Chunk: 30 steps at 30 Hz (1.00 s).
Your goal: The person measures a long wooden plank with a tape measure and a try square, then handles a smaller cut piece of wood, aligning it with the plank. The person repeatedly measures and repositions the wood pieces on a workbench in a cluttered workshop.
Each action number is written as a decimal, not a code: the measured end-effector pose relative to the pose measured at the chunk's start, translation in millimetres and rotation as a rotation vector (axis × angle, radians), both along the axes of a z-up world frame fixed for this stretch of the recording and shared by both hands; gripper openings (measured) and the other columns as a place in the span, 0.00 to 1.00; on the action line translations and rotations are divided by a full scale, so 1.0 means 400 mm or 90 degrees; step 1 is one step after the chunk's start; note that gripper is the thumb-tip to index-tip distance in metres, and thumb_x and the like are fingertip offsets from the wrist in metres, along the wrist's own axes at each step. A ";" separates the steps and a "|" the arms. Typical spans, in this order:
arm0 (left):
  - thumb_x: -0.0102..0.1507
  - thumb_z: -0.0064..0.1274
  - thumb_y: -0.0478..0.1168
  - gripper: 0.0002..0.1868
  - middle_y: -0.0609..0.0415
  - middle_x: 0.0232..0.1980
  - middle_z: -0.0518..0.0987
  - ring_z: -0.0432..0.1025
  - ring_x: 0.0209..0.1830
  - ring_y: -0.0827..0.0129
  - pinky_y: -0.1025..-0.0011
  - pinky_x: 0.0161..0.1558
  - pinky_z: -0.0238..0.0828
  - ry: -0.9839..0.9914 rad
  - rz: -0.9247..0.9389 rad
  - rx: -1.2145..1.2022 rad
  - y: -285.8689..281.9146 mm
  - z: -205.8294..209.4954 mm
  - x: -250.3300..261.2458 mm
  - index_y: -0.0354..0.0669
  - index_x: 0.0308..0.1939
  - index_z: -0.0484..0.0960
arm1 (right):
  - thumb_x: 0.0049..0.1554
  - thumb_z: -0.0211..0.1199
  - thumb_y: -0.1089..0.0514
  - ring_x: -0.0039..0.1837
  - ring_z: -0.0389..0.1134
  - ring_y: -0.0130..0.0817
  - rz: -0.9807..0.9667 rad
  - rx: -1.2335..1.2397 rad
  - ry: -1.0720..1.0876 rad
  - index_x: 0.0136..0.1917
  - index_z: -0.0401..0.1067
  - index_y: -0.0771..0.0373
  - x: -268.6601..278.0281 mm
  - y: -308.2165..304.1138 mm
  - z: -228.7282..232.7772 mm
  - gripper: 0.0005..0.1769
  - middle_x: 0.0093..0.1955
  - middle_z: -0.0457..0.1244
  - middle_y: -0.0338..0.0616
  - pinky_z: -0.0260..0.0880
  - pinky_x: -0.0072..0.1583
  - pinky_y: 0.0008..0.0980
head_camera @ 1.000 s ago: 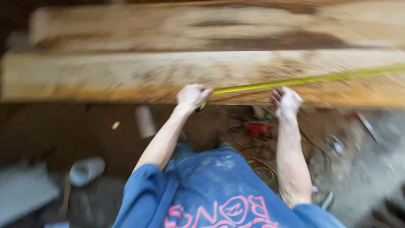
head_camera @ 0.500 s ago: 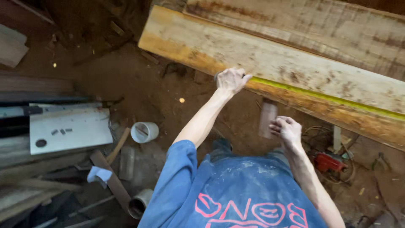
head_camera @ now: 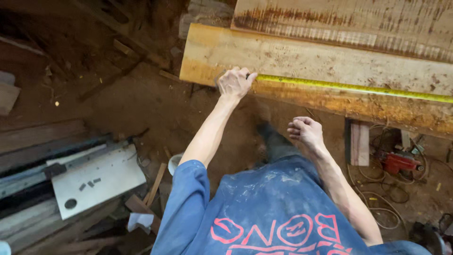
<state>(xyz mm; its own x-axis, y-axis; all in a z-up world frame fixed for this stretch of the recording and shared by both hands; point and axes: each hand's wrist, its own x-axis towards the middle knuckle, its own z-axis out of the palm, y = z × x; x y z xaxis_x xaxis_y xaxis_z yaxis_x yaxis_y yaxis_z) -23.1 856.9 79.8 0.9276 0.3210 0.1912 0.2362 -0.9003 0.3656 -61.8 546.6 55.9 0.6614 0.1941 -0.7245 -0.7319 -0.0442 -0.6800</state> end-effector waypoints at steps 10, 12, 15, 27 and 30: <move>0.56 0.63 0.60 0.19 0.48 0.30 0.83 0.79 0.29 0.51 0.55 0.33 0.75 -0.005 -0.010 0.067 0.335 -0.038 0.142 0.51 0.26 0.87 | 0.62 0.59 0.59 0.42 0.72 0.30 -0.052 0.125 0.028 0.57 0.69 0.65 0.202 0.347 -0.005 0.11 0.47 0.69 0.45 0.75 0.44 0.32; 0.57 0.64 0.60 0.19 0.48 0.28 0.82 0.79 0.28 0.52 0.56 0.32 0.75 -0.010 -0.024 0.107 0.420 -0.052 0.190 0.51 0.25 0.87 | 0.62 0.59 0.59 0.42 0.71 0.31 -0.057 0.144 0.042 0.57 0.69 0.64 0.224 0.398 -0.011 0.11 0.46 0.69 0.46 0.74 0.44 0.31; 0.59 0.64 0.59 0.18 0.48 0.32 0.83 0.79 0.30 0.52 0.57 0.31 0.75 0.046 -0.017 0.048 0.524 -0.057 0.213 0.51 0.29 0.88 | 0.62 0.60 0.58 0.42 0.72 0.31 -0.053 0.123 0.056 0.57 0.70 0.64 0.227 0.444 -0.004 0.11 0.47 0.69 0.45 0.74 0.44 0.30; 0.58 0.60 0.64 0.21 0.48 0.38 0.85 0.81 0.38 0.51 0.55 0.41 0.77 0.203 -0.060 -0.061 0.719 -0.027 0.278 0.53 0.37 0.90 | 0.62 0.61 0.55 0.41 0.71 0.31 -0.232 0.016 0.102 0.53 0.73 0.63 0.121 0.595 0.016 0.11 0.46 0.70 0.44 0.75 0.43 0.31; 0.57 0.58 0.66 0.22 0.47 0.39 0.86 0.81 0.40 0.51 0.56 0.44 0.77 0.292 -0.072 -0.103 0.763 -0.026 0.292 0.57 0.38 0.91 | 0.62 0.62 0.52 0.39 0.71 0.30 -0.263 0.001 0.085 0.48 0.73 0.63 0.092 0.729 0.007 0.11 0.42 0.69 0.43 0.74 0.41 0.31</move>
<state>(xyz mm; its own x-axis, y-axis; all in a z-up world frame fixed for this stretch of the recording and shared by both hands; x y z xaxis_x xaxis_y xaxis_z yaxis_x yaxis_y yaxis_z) 93.8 1162.3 69.5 0.9350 0.2047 -0.2895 0.3094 -0.8697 0.3845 -24.9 838.3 58.6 0.5841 -0.0660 -0.8090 -0.7694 0.2724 -0.5777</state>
